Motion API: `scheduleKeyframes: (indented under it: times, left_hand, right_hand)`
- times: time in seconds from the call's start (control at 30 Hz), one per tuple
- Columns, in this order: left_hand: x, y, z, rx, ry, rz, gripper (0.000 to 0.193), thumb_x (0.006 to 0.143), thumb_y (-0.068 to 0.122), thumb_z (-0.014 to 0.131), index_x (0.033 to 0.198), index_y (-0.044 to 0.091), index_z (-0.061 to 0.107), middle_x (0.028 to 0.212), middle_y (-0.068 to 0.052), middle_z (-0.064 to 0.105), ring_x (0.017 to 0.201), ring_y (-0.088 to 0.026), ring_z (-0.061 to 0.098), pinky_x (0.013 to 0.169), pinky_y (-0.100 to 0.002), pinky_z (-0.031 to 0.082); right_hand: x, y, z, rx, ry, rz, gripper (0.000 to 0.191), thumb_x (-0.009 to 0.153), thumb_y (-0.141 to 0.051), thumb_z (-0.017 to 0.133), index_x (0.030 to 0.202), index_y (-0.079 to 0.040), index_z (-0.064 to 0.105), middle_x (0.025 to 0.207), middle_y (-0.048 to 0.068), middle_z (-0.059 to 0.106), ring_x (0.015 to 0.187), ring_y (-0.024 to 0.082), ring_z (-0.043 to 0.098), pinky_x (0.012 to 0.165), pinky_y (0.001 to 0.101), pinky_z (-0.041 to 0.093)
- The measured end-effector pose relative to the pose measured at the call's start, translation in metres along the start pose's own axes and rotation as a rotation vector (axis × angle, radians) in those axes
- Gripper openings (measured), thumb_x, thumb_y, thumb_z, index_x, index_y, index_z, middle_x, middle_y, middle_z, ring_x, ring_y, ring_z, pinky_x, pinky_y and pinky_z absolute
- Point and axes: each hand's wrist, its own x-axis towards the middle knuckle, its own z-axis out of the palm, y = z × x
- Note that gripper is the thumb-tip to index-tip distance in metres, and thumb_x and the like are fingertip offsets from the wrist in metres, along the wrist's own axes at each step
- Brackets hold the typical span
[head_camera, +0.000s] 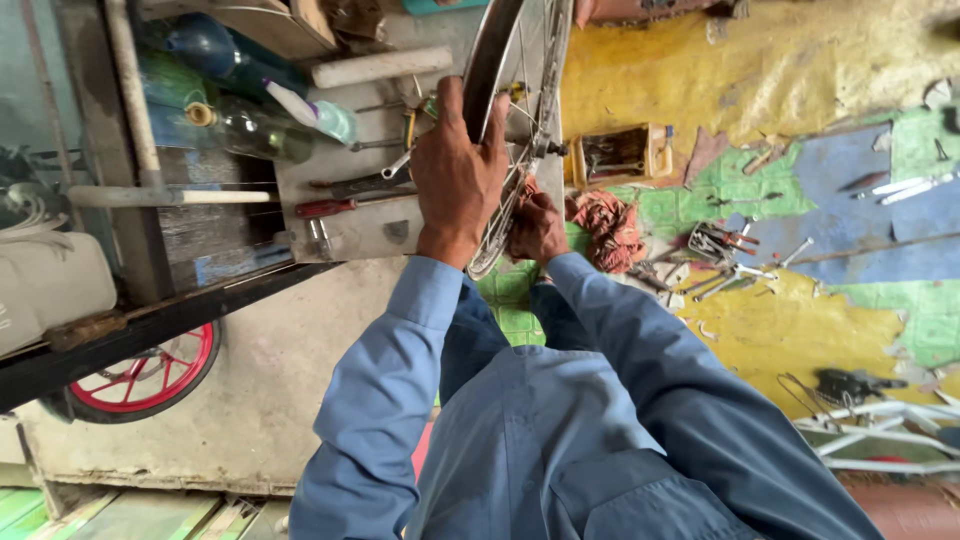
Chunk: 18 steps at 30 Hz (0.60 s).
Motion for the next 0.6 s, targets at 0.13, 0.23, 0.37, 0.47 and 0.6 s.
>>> scheduleKeyframes:
  times: [0.13, 0.23, 0.37, 0.47, 0.6]
  left_hand:
    - [-0.004, -0.002, -0.002, -0.029, -0.024, -0.023, 0.042, 0.108, 0.041, 0.060, 0.126, 0.004, 0.055, 0.089, -0.017, 0.075, 0.072, -0.035, 0.075, 0.061, -0.043, 0.058]
    - [-0.011, -0.005, 0.001, 0.017, 0.042, 0.038, 0.049, 0.107, 0.040, 0.060, 0.135, 0.001, 0.051, 0.097, -0.021, 0.075, 0.076, -0.036, 0.075, 0.064, -0.042, 0.059]
    - [-0.012, -0.006, 0.005, 0.004, 0.036, 0.047, 0.046, 0.109, 0.037, 0.059, 0.136, 0.001, 0.051, 0.099, -0.021, 0.075, 0.077, -0.035, 0.075, 0.065, -0.042, 0.059]
    - [-0.009, -0.005, 0.005, -0.004, -0.028, -0.027, 0.039, 0.109, 0.038, 0.059, 0.129, 0.005, 0.053, 0.094, -0.018, 0.076, 0.075, -0.035, 0.075, 0.062, -0.043, 0.058]
    - [-0.010, -0.004, 0.003, 0.073, -0.045, -0.051, 0.044, 0.106, 0.038, 0.063, 0.133, 0.005, 0.052, 0.082, -0.019, 0.073, 0.069, -0.037, 0.073, 0.060, -0.046, 0.055]
  right_hand:
    - [0.012, 0.009, -0.001, 0.096, 0.073, -0.001, 0.026, 0.084, -0.002, 0.069, 0.110, -0.006, 0.074, 0.123, 0.021, 0.067, 0.105, 0.037, 0.068, 0.084, 0.0428, 0.059]
    - [0.010, 0.010, 0.007, 0.093, 0.087, 0.062, 0.025, 0.084, -0.003, 0.070, 0.109, -0.006, 0.073, 0.118, 0.020, 0.068, 0.101, 0.039, 0.069, 0.082, 0.0437, 0.058]
    - [-0.020, 0.004, 0.014, -0.007, 0.099, 0.142, 0.020, 0.079, -0.004, 0.070, 0.098, -0.005, 0.073, 0.103, 0.020, 0.068, 0.091, 0.040, 0.069, 0.081, 0.0433, 0.058]
    - [-0.034, -0.005, 0.017, 0.002, 0.120, 0.104, 0.022, 0.082, -0.001, 0.064, 0.102, -0.004, 0.072, 0.104, 0.022, 0.068, 0.091, 0.040, 0.069, 0.080, 0.0428, 0.058]
    - [-0.017, -0.006, 0.020, 0.034, 0.115, 0.171, 0.017, 0.089, -0.001, 0.061, 0.103, -0.004, 0.070, 0.095, 0.017, 0.070, 0.086, 0.036, 0.070, 0.075, 0.0414, 0.057]
